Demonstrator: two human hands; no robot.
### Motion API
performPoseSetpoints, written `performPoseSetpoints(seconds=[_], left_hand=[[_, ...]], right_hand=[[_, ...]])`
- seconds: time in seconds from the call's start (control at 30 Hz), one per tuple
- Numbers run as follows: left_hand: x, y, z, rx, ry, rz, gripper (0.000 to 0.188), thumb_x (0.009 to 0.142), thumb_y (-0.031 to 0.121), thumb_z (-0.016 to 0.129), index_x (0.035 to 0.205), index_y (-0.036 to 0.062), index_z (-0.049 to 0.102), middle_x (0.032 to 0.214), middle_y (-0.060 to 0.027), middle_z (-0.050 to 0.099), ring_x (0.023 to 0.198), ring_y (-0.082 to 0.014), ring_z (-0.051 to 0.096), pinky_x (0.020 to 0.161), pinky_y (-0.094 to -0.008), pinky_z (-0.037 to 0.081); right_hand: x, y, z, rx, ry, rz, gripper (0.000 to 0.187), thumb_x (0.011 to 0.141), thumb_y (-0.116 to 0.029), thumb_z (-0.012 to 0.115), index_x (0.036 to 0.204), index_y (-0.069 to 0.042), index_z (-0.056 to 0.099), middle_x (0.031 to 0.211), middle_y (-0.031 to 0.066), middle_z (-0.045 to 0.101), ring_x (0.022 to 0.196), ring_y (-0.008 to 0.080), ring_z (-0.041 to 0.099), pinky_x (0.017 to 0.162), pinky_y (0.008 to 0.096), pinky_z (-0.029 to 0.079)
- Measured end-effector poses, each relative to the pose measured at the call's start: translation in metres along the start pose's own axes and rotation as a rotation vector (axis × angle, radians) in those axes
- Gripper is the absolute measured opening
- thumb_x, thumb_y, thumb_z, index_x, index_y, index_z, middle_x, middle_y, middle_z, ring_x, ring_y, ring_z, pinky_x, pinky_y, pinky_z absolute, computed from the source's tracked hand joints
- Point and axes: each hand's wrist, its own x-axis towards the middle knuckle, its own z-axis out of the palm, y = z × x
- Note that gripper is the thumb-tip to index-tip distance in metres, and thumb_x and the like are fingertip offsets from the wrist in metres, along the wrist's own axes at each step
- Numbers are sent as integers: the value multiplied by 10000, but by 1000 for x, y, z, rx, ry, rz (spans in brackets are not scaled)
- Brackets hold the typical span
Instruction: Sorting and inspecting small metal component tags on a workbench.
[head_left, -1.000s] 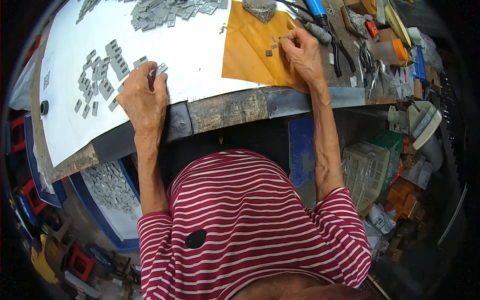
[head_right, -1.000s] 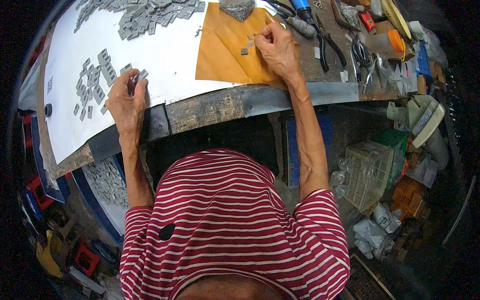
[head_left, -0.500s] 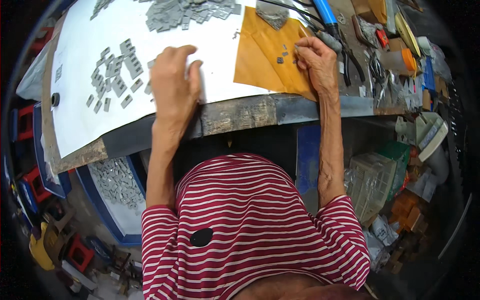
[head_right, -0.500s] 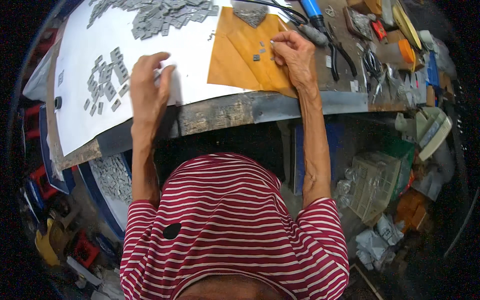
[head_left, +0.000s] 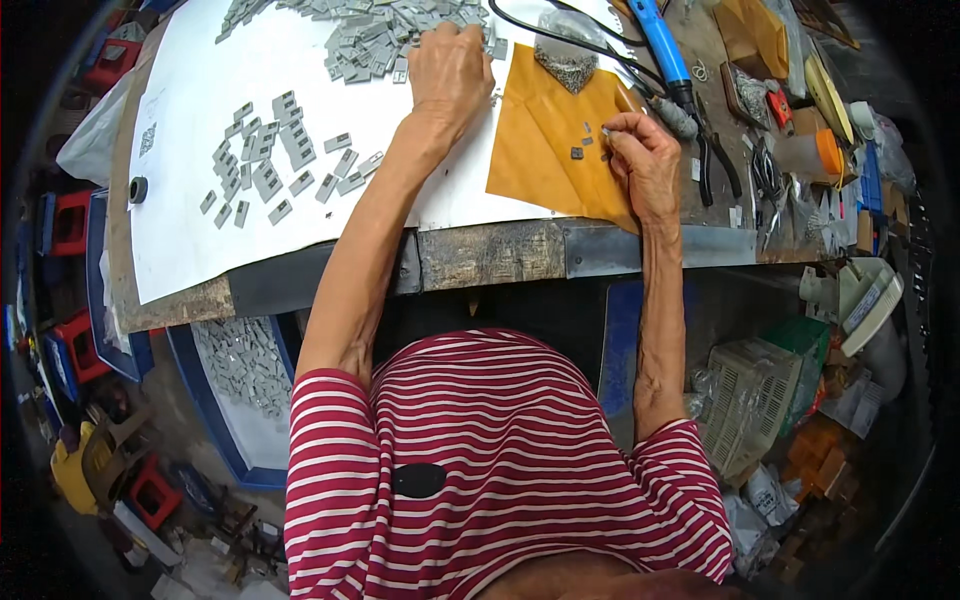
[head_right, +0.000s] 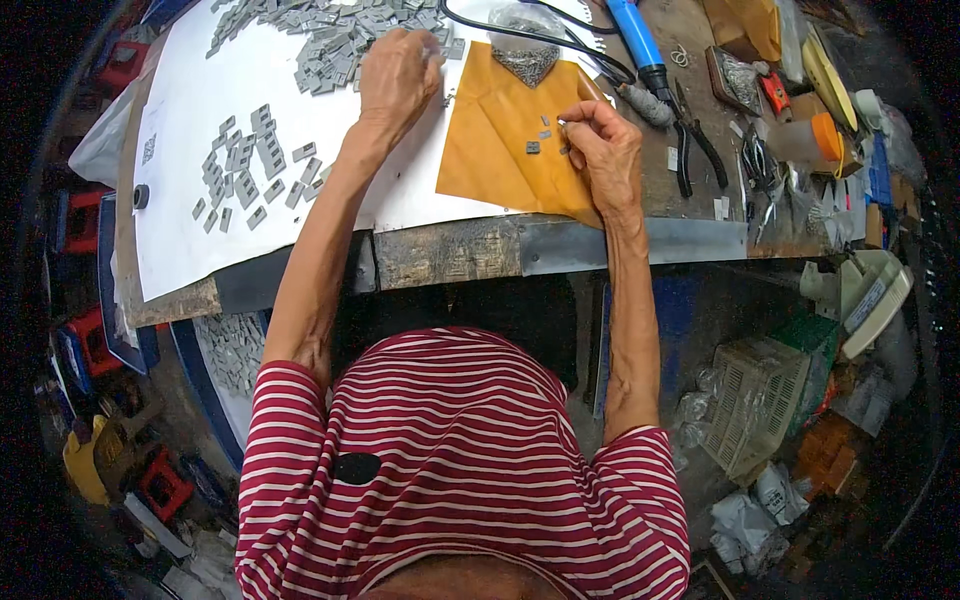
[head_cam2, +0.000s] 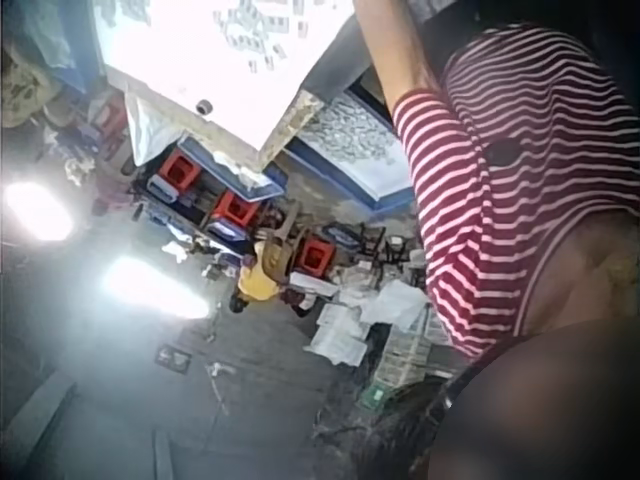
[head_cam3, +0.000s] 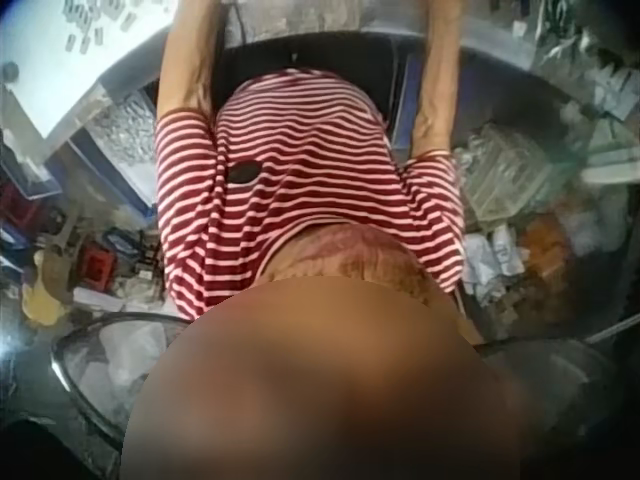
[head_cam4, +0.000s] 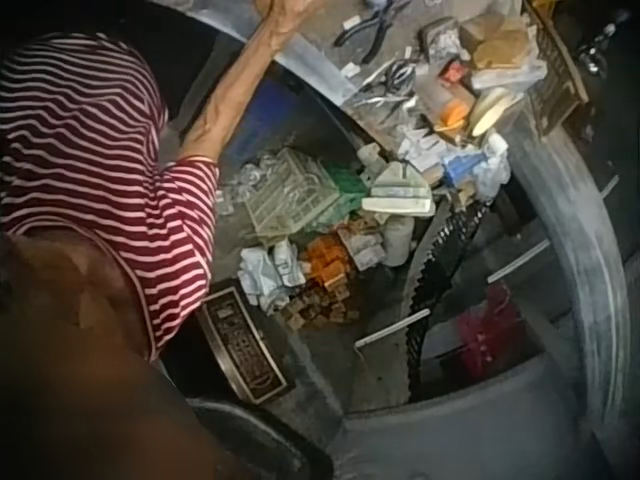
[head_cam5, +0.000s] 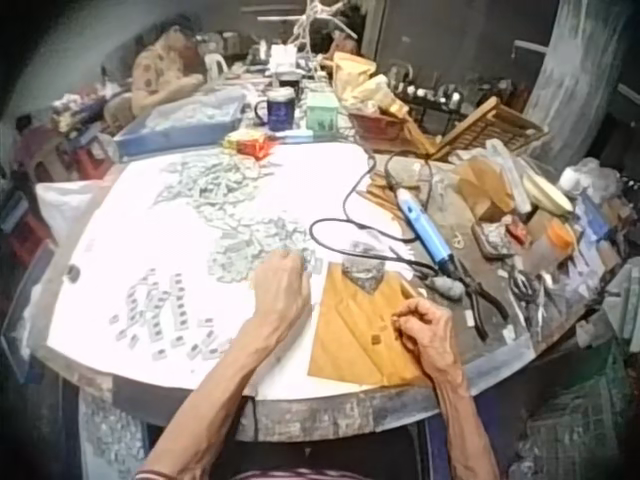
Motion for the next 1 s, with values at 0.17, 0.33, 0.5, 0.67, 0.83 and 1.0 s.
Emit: performPoseSetpoints(seconds=[0.17,0.33,0.5,0.67,0.83,1.0], left_hand=[[0,-2,9,108,-17,12,123,739,111,573,848,54,577,810,-136,552,797,-312,555,678,-417,440],[1,9,1,347,-114,173,131,712,67,561,829,12,579,829,-142,573,790,-281,571,669,-391,432],[1,16,2,449,-130,304,103,666,37,575,742,-26,603,750,-157,594,678,-267,583,585,-353,438],[1,14,1,340,-85,308,77,673,42,569,710,-16,604,728,-170,594,661,-280,597,571,-367,460],[2,11,-4,214,-85,208,87,695,41,554,765,-10,563,747,-193,597,674,-319,614,564,-384,496],[-4,3,-16,55,-49,28,129,727,64,538,844,10,526,741,-170,605,678,-320,608,594,-395,498]], right_hand=[[1,1,1,1,-12,-19,101,758,-8,545,843,30,585,648,-4,524,498,35,425,449,169,322],[1,1,1,-4,-6,-18,109,757,-13,549,849,30,589,648,-7,522,500,36,425,454,169,327],[1,1,1,-7,-10,-20,114,755,-14,552,853,30,591,652,-6,526,503,36,429,460,168,330],[1,2,0,-23,-13,-34,113,757,-13,550,853,29,594,660,-8,535,510,36,437,463,170,338],[1,4,0,-19,-7,-31,115,760,-13,553,858,28,596,676,-7,542,511,38,439,467,170,344],[1,2,-1,-12,-12,-30,125,759,-14,560,871,29,595,686,-3,546,514,41,443,474,168,350]])
